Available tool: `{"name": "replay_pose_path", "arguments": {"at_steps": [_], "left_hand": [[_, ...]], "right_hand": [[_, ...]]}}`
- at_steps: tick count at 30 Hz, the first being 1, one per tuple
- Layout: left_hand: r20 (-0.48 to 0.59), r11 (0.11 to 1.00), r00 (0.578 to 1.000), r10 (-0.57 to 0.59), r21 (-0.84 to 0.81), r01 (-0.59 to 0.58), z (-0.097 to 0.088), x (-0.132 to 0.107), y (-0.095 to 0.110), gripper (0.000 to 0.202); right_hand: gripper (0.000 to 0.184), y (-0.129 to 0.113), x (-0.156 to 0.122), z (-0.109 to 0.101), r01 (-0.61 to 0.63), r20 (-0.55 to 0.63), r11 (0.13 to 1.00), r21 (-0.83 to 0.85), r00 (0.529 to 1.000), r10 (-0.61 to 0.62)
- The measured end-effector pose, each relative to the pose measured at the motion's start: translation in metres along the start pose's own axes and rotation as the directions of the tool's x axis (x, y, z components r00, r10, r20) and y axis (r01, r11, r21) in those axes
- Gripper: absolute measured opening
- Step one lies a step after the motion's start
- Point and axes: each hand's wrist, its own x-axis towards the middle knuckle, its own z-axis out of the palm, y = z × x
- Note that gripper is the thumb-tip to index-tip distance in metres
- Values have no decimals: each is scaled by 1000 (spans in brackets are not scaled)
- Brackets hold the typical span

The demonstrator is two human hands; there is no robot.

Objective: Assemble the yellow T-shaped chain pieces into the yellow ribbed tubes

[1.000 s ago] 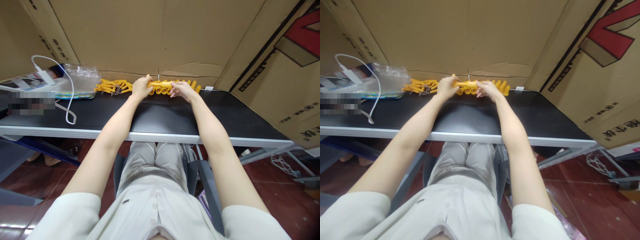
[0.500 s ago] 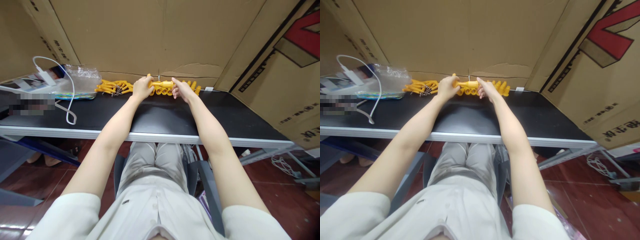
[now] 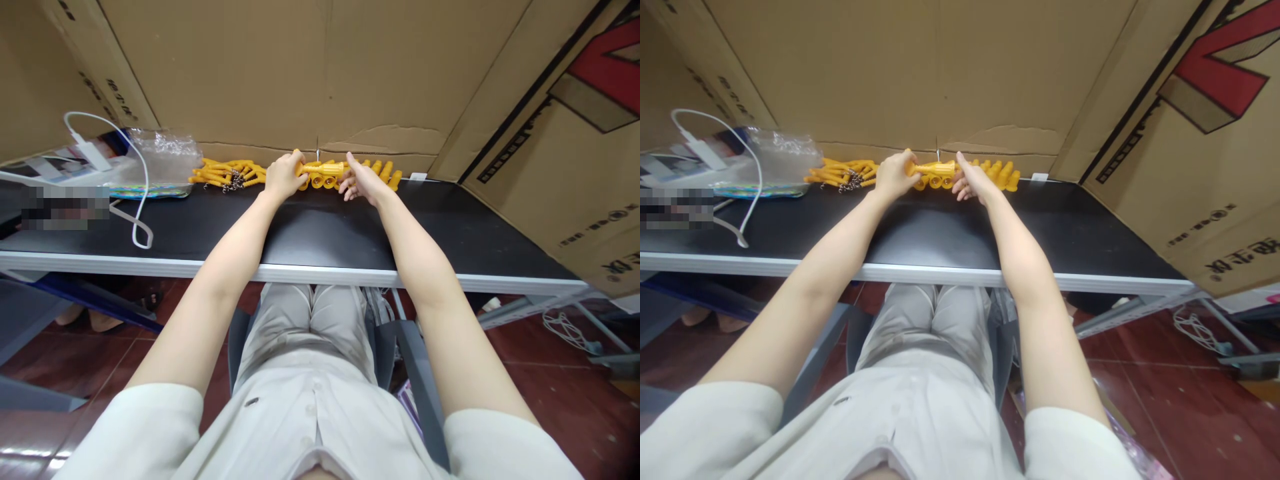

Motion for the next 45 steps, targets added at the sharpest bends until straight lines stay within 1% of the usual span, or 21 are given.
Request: {"name": "replay_pose_path", "arguments": {"at_steps": [2,6,9,13,22,28,33,38,42,45], "left_hand": [[2,1000,1000,-5,1,5,0,0,-1,41],[2,1000,1000,-11,-8,11,2,1,-4,42],[12,1000,1000,-13,-8,13,1,1,-4,43],[23,1000,999,-23,5,23,-1,0,-2,41],[35,1000,999,-25,12,25,-3,-1,-1,41],[22,999,999,-24,-22,24,0,1,-3,43],[-9,999,1000,10,-48,-11,3,3,-6,46],[23,999,1000,3,-39,-2,4,3,-8,45],[20,999,1000,-1,-44,2,5,3,-8,45],[27,998,1000,15,-67,-13,4,3,-8,53]], "right_hand": [[78,3,2,-3,38,22,999,1,999,-38],[53,6,3,-6,134,21,991,10,991,-134],[44,7,3,-6,201,11,979,22,979,-202],[33,9,6,-7,227,16,974,23,974,-227],[30,9,8,-7,224,9,974,27,975,-224],[31,2,-1,-3,198,-31,979,43,980,-197],[30,-4,-9,1,167,-47,985,43,985,-165],[29,-7,-12,3,152,-56,987,59,987,-149],[25,-7,-10,4,124,-54,988,97,991,-119],[27,-7,-6,5,151,-58,981,120,988,-145]]}}
